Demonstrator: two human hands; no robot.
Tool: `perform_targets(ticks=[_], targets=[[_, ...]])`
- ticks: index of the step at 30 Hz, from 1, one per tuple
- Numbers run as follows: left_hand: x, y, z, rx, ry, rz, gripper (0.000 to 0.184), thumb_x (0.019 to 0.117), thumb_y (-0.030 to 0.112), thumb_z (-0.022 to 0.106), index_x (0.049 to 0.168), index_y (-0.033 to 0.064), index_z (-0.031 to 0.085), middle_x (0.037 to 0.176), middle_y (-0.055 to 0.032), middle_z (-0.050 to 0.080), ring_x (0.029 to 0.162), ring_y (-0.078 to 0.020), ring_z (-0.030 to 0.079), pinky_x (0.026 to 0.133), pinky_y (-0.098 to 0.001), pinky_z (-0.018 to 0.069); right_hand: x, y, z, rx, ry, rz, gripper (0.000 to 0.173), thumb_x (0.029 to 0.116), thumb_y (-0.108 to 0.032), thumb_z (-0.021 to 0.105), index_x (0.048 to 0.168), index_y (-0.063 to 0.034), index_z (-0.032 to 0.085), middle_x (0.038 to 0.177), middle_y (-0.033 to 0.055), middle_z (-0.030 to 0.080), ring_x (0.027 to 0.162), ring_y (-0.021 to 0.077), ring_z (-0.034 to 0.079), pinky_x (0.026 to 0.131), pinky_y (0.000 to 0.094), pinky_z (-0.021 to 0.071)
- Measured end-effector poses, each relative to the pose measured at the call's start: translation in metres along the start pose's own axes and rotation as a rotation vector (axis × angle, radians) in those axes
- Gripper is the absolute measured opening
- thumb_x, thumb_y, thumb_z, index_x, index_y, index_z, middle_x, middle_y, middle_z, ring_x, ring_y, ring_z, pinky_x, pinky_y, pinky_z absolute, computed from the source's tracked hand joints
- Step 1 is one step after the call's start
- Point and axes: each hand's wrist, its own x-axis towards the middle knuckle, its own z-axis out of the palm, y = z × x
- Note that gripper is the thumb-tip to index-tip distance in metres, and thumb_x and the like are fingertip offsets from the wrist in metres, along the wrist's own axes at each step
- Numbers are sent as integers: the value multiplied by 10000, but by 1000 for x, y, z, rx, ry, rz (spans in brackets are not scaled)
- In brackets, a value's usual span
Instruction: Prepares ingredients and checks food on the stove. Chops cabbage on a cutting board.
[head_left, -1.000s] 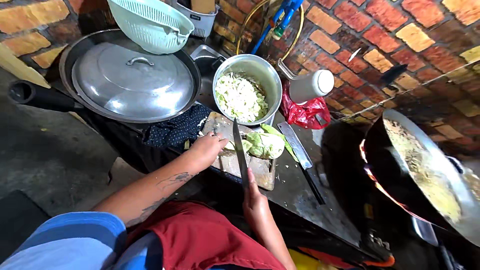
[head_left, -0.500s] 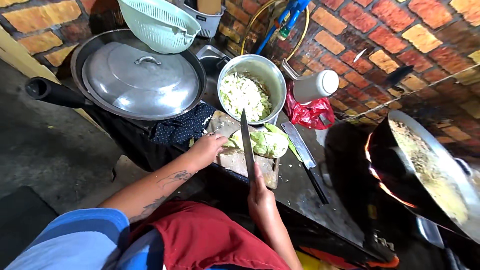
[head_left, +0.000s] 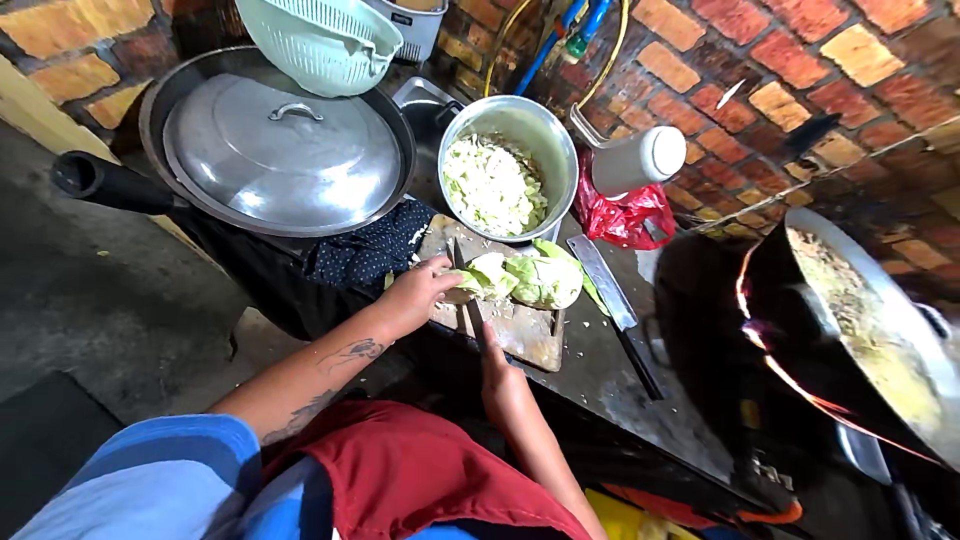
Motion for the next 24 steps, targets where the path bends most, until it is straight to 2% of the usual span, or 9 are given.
perform_targets(ticks=[2, 5, 10, 13, 15, 17, 19, 22, 24], targets=[[-2, -5, 2, -20, 78, 21, 361, 961, -20, 642, 1294, 102, 711, 1265, -163, 665, 1104, -308, 685, 982, -479, 559, -8, -5, -11, 16, 153, -89, 599, 1054, -72, 410, 1635, -81, 263, 761, 153, 698, 611, 297, 682, 619, 500, 584], [-4, -10, 14, -6, 210, 66, 238, 941, -29, 656, 1163, 18, 730, 1160, -172, 724, 1084, -320, 715, 968, -490, 570, -16, -14, -17, 7, 246, -158, 596, 1036, -64, 432, 1618, -52, 300, 715, 119, 682, 547, 253, 647, 558, 453, 571], [-2, -15, 17, -15, 225, 99, 191, 945, -11, 663, 1113, 16, 750, 1174, -157, 730, 1121, -301, 707, 1010, -461, 553, -9, -24, -1, -78, 59, -16, 645, 1051, -85, 400, 1659, -135, 190, 755, 133, 698, 631, 301, 690, 624, 491, 581], [-4, -16, 17, -33, 213, 90, 190, 943, -17, 664, 1109, 17, 750, 1188, -146, 729, 1125, -289, 705, 1006, -453, 556, 5, -21, 19, -106, -92, 85, 699, 1053, -70, 369, 1673, -200, 75, 831, 155, 718, 735, 330, 722, 710, 515, 591], [-5, -18, 17, -58, 222, 96, 200, 948, -16, 659, 1121, 19, 754, 1204, -153, 723, 1125, -283, 708, 995, -443, 565, 12, -18, 25, -108, -114, 104, 718, 1049, -62, 377, 1674, -213, 57, 845, 161, 719, 752, 337, 725, 727, 522, 591], [-10, -20, 19, -90, 209, 80, 225, 970, -6, 633, 1160, 30, 748, 1240, -156, 701, 1160, -283, 685, 1021, -433, 550, 10, -16, 16, -83, -113, 83, 688, 1057, -78, 383, 1672, -199, 99, 844, 166, 715, 741, 338, 718, 724, 529, 589], [-11, -20, 20, -114, 218, 71, 243, 979, -13, 612, 1171, 40, 750, 1202, -161, 673, 1133, -280, 666, 1008, -425, 551, 3, -19, -3, -51, -32, 34, 629, 1076, -102, 388, 1664, -174, 176, 820, 162, 709, 700, 326, 702, 701, 522, 585], [-13, -23, 27, -114, 334, 107, 206, 947, -52, 616, 1067, 13, 771, 1109, -165, 715, 1082, -284, 697, 977, -427, 567, -11, -24, -15, -22, 233, -150, 608, 1026, -41, 418, 1621, -63, 297, 703, 120, 674, 535, 258, 640, 547, 463, 568], [-11, -24, 29, -92, 368, 121, 165, 925, -79, 598, 948, -12, 748, 1056, -168, 724, 1038, -284, 713, 945, -424, 580, -15, -29, -15, -17, 259, -190, 592, 1027, -46, 429, 1609, -47, 323, 694, 110, 669, 522, 241, 627, 537, 444, 563]])
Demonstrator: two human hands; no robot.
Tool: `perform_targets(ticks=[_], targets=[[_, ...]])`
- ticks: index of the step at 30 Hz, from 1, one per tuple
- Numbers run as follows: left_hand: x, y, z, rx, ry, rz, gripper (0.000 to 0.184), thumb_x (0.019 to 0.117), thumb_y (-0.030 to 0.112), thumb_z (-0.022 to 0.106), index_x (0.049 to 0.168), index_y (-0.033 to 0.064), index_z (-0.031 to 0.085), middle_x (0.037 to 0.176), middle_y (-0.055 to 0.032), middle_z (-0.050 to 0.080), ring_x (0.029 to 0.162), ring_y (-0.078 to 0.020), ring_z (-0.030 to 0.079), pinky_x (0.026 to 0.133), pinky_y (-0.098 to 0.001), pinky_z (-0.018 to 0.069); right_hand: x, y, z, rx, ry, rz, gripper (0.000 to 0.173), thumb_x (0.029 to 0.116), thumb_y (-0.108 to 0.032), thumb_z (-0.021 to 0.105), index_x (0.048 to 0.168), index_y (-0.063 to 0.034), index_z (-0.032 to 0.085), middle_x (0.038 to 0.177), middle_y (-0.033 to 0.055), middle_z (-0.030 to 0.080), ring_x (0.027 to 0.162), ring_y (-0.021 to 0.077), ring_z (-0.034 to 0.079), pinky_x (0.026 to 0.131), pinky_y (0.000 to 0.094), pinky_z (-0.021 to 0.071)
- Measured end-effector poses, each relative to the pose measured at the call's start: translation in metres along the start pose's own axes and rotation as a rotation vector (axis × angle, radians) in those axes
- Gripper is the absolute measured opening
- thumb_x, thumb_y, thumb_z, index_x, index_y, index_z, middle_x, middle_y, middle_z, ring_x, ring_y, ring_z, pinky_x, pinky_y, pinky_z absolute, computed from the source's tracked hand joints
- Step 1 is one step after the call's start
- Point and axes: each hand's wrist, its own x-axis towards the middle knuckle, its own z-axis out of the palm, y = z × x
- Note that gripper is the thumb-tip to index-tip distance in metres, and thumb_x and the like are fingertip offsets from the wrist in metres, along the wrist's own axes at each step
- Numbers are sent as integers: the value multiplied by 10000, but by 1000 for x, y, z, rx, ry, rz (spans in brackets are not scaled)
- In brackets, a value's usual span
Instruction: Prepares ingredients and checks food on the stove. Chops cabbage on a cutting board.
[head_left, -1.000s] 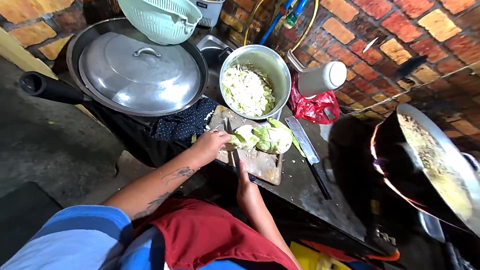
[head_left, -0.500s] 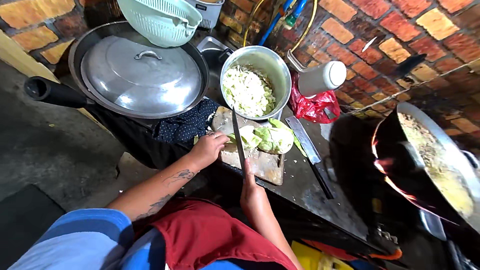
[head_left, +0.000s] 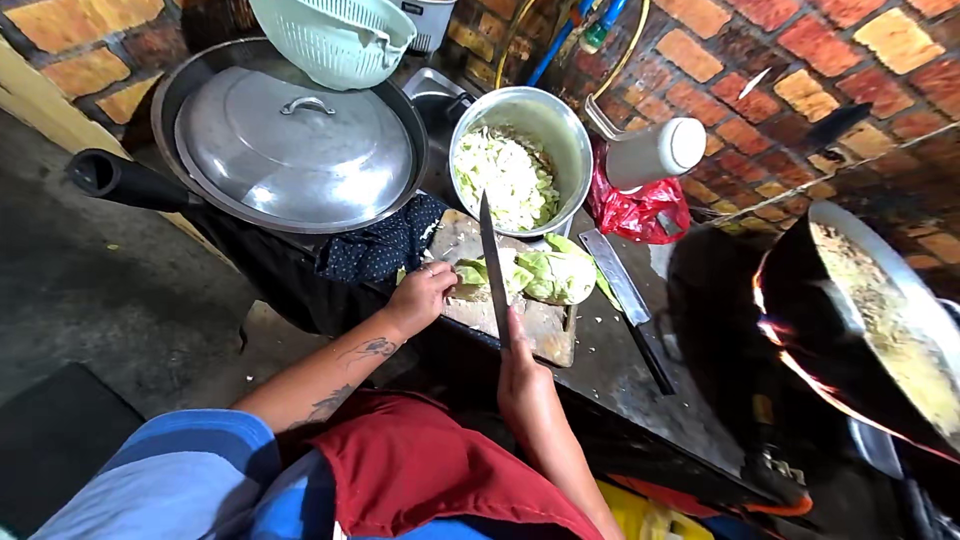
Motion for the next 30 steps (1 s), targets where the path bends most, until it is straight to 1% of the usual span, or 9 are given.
perform_targets(ticks=[7, 10, 15, 20, 22, 24, 26, 28, 30], targets=[[1, -3, -3, -55, -46, -62, 139, 945, -29, 644, 1018, -8, 760, 1134, -163, 725, 1073, -275, 714, 974, -428, 574, 7, -3, 33, -89, -295, 190, 669, 1052, -78, 386, 1669, -177, 144, 780, 139, 703, 675, 317, 704, 662, 504, 588], [4, -4, -5, -68, -61, -51, 130, 949, -17, 654, 1030, -12, 755, 1140, -157, 724, 1073, -257, 713, 977, -405, 574, 11, 4, 48, -94, -315, 200, 691, 1046, -70, 379, 1672, -194, 114, 777, 135, 707, 677, 318, 711, 663, 509, 589], [0, -3, -4, -37, -72, -26, 141, 969, 11, 645, 1059, 8, 753, 1161, -138, 712, 1069, -237, 707, 970, -397, 578, 14, 4, 47, -88, -426, 266, 732, 1050, -73, 374, 1674, -258, 39, 886, 160, 727, 807, 341, 731, 760, 526, 590], [1, -5, -4, -45, -81, -59, 146, 934, 50, 707, 1065, -9, 734, 1212, -176, 677, 1110, -264, 686, 975, -421, 572, 17, 6, 23, -22, -433, 206, 677, 1080, -115, 360, 1674, -251, 66, 945, 176, 723, 863, 345, 722, 827, 535, 577], [5, -8, -6, -46, -80, -99, 396, 826, 164, 824, 1154, -8, 683, 1359, -208, 581, 1246, -306, 602, 1036, -455, 532, 13, 7, 1, 37, -352, 170, 661, 1079, -116, 377, 1673, -241, 117, 914, 179, 719, 808, 344, 712, 791, 540, 577], [19, -5, -8, -18, -149, -169, 803, 688, 293, 919, 1353, 22, 561, 1542, -218, 435, 1423, -345, 453, 1134, -505, 445, 4, 11, -21, 96, -203, 119, 651, 1060, -84, 416, 1663, -177, 190, 897, 187, 720, 741, 333, 704, 739, 536, 585], [40, 3, -7, 49, -301, -194, 1194, 574, 393, 982, 1559, 95, 376, 1638, -192, 324, 1523, -346, 312, 1212, -511, 348, -8, 21, -39, 129, -45, 74, 640, 1038, -55, 454, 1643, -118, 255, 918, 191, 730, 704, 307, 705, 706, 513, 596], [63, 10, 0, 110, -463, -132, 1315, 553, 423, 995, 1618, 112, 290, 1661, -159, 316, 1551, -343, 265, 1258, -511, 256, -18, 34, -53, 128, 75, 66, 636, 1028, -53, 472, 1633, -104, 283, 864, 160, 716, 617, 244, 656, 624, 455, 579], [82, 13, 12, 146, -616, -66, 1206, 611, 439, 975, 1602, 148, 353, 1649, -122, 361, 1534, -334, 312, 1234, -538, 292, -28, 47, -66, 114, 121, 126, 632, 1036, -85, 469, 1638, -138, 282, 842, 129, 709, 575, 200, 622, 579, 416, 559]])
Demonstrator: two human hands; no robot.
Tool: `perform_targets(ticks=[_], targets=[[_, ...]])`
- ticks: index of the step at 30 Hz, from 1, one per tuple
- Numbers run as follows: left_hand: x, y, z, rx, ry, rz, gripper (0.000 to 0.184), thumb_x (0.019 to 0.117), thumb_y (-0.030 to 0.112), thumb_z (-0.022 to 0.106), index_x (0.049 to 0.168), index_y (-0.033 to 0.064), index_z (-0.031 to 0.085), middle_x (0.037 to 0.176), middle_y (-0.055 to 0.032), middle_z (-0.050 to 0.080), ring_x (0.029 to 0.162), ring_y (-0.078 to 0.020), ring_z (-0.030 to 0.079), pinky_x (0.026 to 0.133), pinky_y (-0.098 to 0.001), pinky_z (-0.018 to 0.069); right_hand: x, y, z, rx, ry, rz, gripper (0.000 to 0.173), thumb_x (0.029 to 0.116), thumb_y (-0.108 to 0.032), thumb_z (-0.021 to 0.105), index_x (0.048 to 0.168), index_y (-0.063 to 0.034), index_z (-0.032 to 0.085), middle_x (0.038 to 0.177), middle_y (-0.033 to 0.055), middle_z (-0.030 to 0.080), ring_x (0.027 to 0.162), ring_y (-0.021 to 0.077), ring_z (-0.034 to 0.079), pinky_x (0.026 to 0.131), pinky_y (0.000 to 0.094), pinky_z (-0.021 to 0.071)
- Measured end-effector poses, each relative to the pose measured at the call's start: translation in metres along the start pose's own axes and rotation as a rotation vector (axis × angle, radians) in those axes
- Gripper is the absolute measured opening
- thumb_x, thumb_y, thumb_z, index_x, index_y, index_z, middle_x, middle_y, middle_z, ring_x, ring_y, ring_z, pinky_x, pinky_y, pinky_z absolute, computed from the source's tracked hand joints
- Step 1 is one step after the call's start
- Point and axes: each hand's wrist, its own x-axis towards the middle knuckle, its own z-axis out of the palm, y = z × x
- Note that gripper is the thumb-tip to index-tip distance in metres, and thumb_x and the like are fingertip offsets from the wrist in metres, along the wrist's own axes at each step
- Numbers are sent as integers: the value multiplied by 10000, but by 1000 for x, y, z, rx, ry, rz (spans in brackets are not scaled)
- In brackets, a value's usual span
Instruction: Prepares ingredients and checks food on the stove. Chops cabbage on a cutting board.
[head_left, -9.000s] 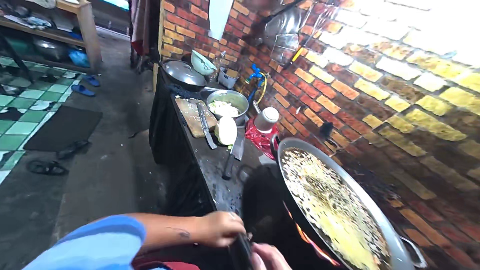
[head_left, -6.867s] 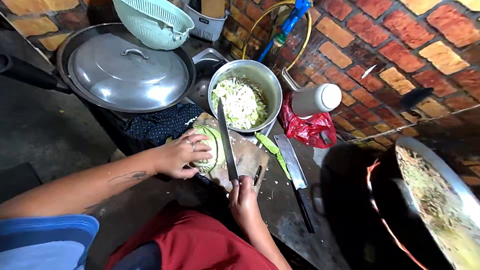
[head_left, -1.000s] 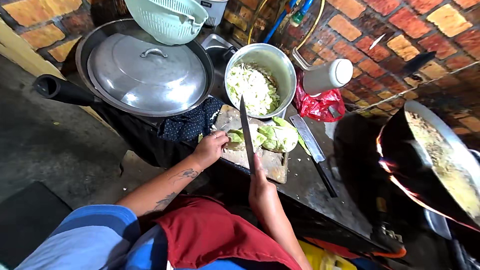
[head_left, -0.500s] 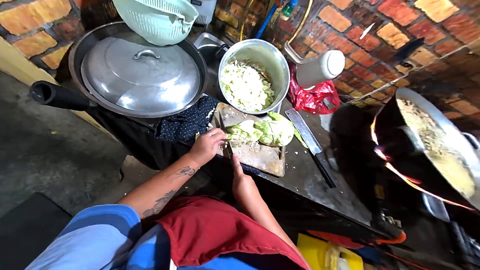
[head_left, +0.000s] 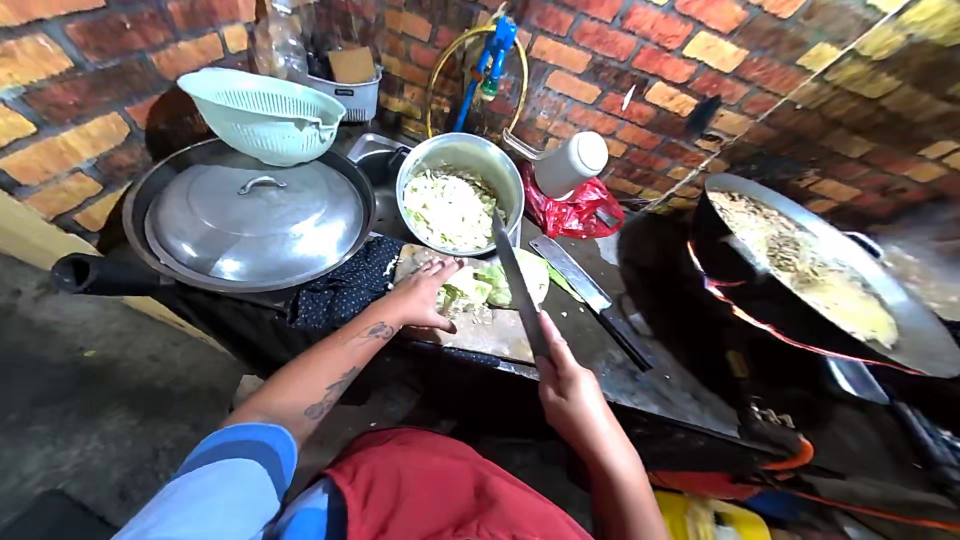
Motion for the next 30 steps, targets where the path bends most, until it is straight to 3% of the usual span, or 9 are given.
perform_targets(ticks=[4, 7, 12, 17, 20, 22, 26, 28, 30], targets=[[16, 1, 7, 1, -105, 157, 506, 842, 210, 835, 1320, 139, 687, 1328, -111, 682, 1228, -317, 647, 1040, -569, 498, -16, 31, -13, 11, 44, 129, 654, 1023, -96, 467, 1644, -177, 278, 799, 130, 692, 502, 179, 569, 516, 411, 528], [13, -1, 5, -74, -105, 163, 378, 888, 149, 783, 1260, 124, 718, 1269, -98, 710, 1182, -280, 673, 1037, -534, 511, -31, 53, -14, 24, 73, 197, 660, 1015, -89, 471, 1642, -169, 282, 863, 155, 709, 520, 186, 589, 532, 424, 542], [27, 8, -32, -473, 131, -16, 522, 801, 92, 860, 1284, 26, 672, 1242, -153, 699, 1145, -219, 675, 1040, -440, 529, -51, 73, -26, 47, 102, 263, 692, 984, -81, 473, 1643, -156, 276, 844, 151, 700, 505, 171, 560, 515, 409, 524], [120, 6, -86, -190, 259, 27, 604, 837, 196, 850, 1381, 62, 626, 1361, -162, 654, 1285, -291, 614, 1115, -521, 458, -51, 83, -38, 62, 129, 317, 712, 969, -55, 467, 1645, -141, 260, 843, 165, 688, 489, 174, 545, 492, 416, 515], [181, -14, -92, 59, 148, 58, 921, 789, 278, 904, 1570, 158, 431, 1606, -199, 405, 1476, -378, 409, 1195, -575, 349, -47, 86, -43, 57, 118, 327, 722, 970, -53, 462, 1651, -153, 243, 834, 164, 684, 479, 179, 546, 483, 418, 519], [194, -16, -88, 157, 69, 11, 988, 849, 428, 835, 1641, 219, 282, 1682, -240, 214, 1533, -464, 249, 1195, -671, 266, -46, 89, -44, 52, 128, 317, 729, 963, -49, 463, 1650, -154, 246, 840, 161, 691, 477, 173, 542, 482, 409, 515], [134, 8, -37, 118, -9, 77, 764, 925, 553, 700, 1504, 96, 502, 1493, -187, 531, 1392, -361, 503, 1144, -579, 411, -48, 99, -46, 85, 132, 317, 717, 981, -45, 462, 1652, -121, 220, 931, 195, 699, 518, 175, 568, 525, 412, 542], [88, 19, 5, 55, -112, 41, 1025, 794, 611, 808, 1597, 152, 365, 1556, -166, 471, 1424, -363, 465, 1144, -607, 398, -49, 102, -47, 85, 140, 318, 709, 988, -46, 468, 1650, -110, 220, 906, 204, 698, 520, 193, 580, 532, 434, 547], [59, 21, 40, 48, -147, 6, 1118, 793, 604, 803, 1656, 204, 216, 1631, -153, 379, 1492, -349, 378, 1198, -586, 325, -48, 106, -48, 88, 141, 312, 715, 990, -41, 468, 1652, -106, 205, 869, 197, 689, 512, 194, 576, 526, 434, 548]])
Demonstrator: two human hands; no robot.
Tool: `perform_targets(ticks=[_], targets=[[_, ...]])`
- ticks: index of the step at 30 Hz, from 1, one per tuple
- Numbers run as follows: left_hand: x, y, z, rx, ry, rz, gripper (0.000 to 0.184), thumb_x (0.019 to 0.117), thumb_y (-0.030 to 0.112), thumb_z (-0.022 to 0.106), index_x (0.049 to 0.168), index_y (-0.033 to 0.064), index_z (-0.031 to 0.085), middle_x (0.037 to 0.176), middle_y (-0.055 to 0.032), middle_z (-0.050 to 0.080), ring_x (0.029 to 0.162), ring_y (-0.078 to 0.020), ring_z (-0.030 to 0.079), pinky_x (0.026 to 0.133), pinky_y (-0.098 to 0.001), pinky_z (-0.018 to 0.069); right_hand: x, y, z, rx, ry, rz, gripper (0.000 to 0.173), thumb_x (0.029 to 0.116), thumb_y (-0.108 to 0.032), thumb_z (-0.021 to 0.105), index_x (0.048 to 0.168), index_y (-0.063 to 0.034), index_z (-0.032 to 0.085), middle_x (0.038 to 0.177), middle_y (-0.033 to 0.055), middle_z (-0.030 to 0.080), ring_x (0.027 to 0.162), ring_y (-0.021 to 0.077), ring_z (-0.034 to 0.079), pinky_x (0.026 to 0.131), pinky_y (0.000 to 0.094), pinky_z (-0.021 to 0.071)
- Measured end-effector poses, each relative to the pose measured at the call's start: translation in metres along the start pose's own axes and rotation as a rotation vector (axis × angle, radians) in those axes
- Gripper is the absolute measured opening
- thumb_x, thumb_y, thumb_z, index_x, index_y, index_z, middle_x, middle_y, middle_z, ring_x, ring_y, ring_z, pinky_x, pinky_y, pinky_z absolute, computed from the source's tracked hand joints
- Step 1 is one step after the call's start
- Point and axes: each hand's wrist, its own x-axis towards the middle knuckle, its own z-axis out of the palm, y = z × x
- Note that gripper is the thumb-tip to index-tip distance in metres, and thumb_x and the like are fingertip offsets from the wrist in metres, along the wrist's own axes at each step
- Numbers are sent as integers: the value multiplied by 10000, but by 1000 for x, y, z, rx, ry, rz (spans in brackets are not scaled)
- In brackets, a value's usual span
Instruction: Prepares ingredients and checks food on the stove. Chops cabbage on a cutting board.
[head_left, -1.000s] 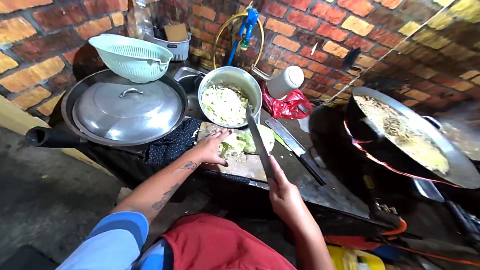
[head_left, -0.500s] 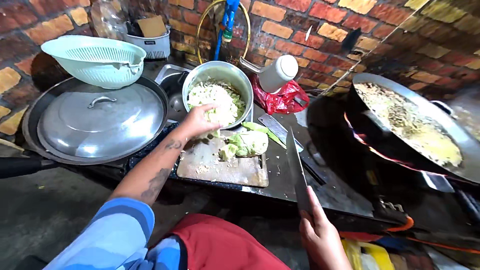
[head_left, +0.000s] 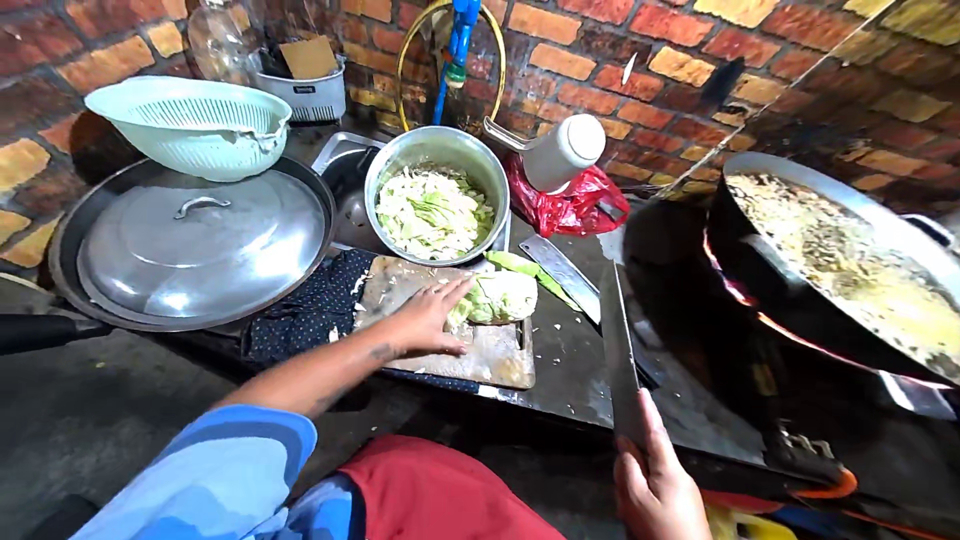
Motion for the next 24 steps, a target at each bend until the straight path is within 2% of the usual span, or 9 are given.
perform_targets(ticks=[3, 6, 12, 14, 16, 17, 19, 22, 24], targets=[[-9, 11, 19, 48, 97, -81, 720, 1023, 417, 609, 1617, 130, 320, 1462, -232, 543, 1392, -395, 497, 1160, -558, 388, 7, 5, 2, -4, 25, -20, 724, 988, -43, 473, 1654, -109, 197, 915, 203, 694, 514, 186, 576, 528, 425, 551], [-5, 14, 15, 15, 130, -140, 465, 1062, 262, 555, 1488, 82, 504, 1383, -232, 585, 1313, -405, 557, 1084, -568, 456, 13, 7, 5, -6, 57, -60, 721, 975, -28, 481, 1646, -88, 225, 990, 236, 704, 523, 193, 585, 537, 427, 553], [60, -12, -66, -77, 446, -157, 610, 1010, 284, 666, 1509, 5, 452, 1430, -294, 530, 1323, -456, 533, 1113, -579, 440, 13, 15, 2, 12, 38, -68, 729, 982, -28, 484, 1652, -107, 207, 997, 233, 701, 527, 185, 587, 540, 418, 555], [90, -20, -102, -27, 421, -212, 752, 980, 368, 702, 1580, 52, 377, 1551, -289, 404, 1414, -491, 419, 1140, -622, 392, 13, 17, 0, 14, 32, -47, 729, 983, -30, 479, 1654, -116, 206, 1021, 241, 695, 533, 181, 579, 539, 415, 547], [99, -15, -131, 60, 385, -223, 671, 1033, 415, 600, 1574, 70, 405, 1654, -263, 263, 1504, -478, 290, 1198, -608, 312, 15, 18, -3, 37, 36, -47, 720, 989, -33, 468, 1652, -94, 193, 1028, 240, 681, 522, 156, 565, 522, 393, 545], [92, -10, -139, 89, 388, -189, 574, 1064, 378, 545, 1542, 71, 462, 1653, -245, 283, 1508, -450, 302, 1209, -581, 306, 15, 19, -4, 59, 38, -49, 708, 997, -36, 464, 1648, -73, 188, 1070, 250, 673, 517, 135, 558, 516, 375, 545], [58, -2, -142, 121, 390, -98, 418, 1089, 263, 489, 1435, 46, 578, 1532, -235, 478, 1420, -392, 472, 1174, -536, 384, 15, 21, -3, 134, 17, -46, 671, 1028, -54, 445, 1642, -40, 175, 1169, 258, 639, 510, 83, 524, 503, 320, 527], [-25, -8, -127, 163, 336, -134, 272, 1043, 152, 567, 1238, 3, 685, 1203, -218, 680, 1166, -369, 652, 1037, -548, 500, 17, 31, 6, 239, -69, -104, 655, 1046, -82, 435, 1627, 11, 147, 1080, 199, 641, 491, 24, 520, 478, 257, 529], [-81, -17, -111, 168, 222, -324, 271, 973, 141, 687, 1217, 22, 692, 1152, -218, 675, 1096, -378, 662, 983, -571, 525, 17, 35, 17, 269, -177, -138, 639, 1051, -78, 447, 1625, 7, 181, 1327, 236, 590, 583, 17, 556, 550, 255, 545]])
